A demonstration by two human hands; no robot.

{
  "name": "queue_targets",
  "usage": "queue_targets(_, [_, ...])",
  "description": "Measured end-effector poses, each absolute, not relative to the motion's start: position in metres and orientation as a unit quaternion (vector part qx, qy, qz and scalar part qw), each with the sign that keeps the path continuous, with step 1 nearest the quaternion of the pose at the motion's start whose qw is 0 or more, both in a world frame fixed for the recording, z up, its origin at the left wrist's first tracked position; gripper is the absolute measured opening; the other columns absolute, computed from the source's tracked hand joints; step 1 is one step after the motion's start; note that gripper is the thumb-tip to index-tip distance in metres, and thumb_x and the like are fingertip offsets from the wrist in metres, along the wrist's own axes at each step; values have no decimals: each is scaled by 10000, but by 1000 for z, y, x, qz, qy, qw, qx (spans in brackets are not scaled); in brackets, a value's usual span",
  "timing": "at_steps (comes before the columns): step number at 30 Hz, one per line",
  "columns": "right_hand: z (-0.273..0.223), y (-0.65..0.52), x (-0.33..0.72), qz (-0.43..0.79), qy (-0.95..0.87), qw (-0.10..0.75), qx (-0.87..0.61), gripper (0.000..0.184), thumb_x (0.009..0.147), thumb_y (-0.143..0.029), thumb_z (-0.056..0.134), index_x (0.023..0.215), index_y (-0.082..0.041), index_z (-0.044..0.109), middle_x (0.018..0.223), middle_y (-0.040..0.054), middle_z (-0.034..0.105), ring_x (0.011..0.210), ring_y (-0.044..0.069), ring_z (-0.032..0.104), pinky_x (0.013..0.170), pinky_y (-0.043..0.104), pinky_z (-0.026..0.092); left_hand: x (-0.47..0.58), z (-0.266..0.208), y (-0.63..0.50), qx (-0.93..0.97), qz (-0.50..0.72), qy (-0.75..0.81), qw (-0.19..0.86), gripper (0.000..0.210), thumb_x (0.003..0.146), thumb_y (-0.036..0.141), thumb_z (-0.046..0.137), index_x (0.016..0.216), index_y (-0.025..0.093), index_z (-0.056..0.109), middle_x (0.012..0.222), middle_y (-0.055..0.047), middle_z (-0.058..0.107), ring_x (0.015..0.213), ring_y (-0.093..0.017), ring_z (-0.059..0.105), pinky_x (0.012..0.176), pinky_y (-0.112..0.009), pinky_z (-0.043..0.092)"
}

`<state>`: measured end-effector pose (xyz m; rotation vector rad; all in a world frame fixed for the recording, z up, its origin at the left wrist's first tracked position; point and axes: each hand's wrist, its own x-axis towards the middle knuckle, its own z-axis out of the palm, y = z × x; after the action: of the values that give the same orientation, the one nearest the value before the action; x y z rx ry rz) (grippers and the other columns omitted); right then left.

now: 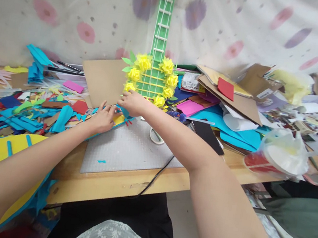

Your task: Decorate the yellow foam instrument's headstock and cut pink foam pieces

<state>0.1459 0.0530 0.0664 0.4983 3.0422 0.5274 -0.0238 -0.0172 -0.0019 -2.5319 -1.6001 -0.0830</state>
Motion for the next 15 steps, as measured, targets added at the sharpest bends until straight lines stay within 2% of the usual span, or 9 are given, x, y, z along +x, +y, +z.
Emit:
queue_targets(4, [82, 54, 153, 98, 975, -45, 193, 371, 722, -258, 604, 1074, -152, 558, 1007, 106, 614, 1000, 263, 495, 863, 393, 331, -21, 2, -19, -849, -20, -522, 83, 429, 811, 162, 385, 1201, 132, 559, 1173, -123, 551, 1157, -274, 467, 1123, -506, 64])
queue_targets(9, [99, 56, 179, -21, 952, -164, 256, 490, 685, -297, 655, 1136, -175, 505, 1097, 97, 571, 1005, 238, 514, 856, 373, 392, -22, 1, -21, -852, -21, -517, 82, 440, 824, 169, 370, 1223, 146, 554, 1206, -123, 538, 1158, -275, 472, 1117, -520, 61])
queue_targets(15, [71, 39, 216, -119, 870, -343, 333, 550, 659, -379, 694, 1140, -207, 490, 1125, 88, 568, 1031, 240, 545, 898, 415, 439, -23, -1, -18, -849, -37, -523, 70, 460, 790, 160, 405, 1230, 139, 536, 1232, -133, 530, 1195, -284, 447, 1125, -515, 77])
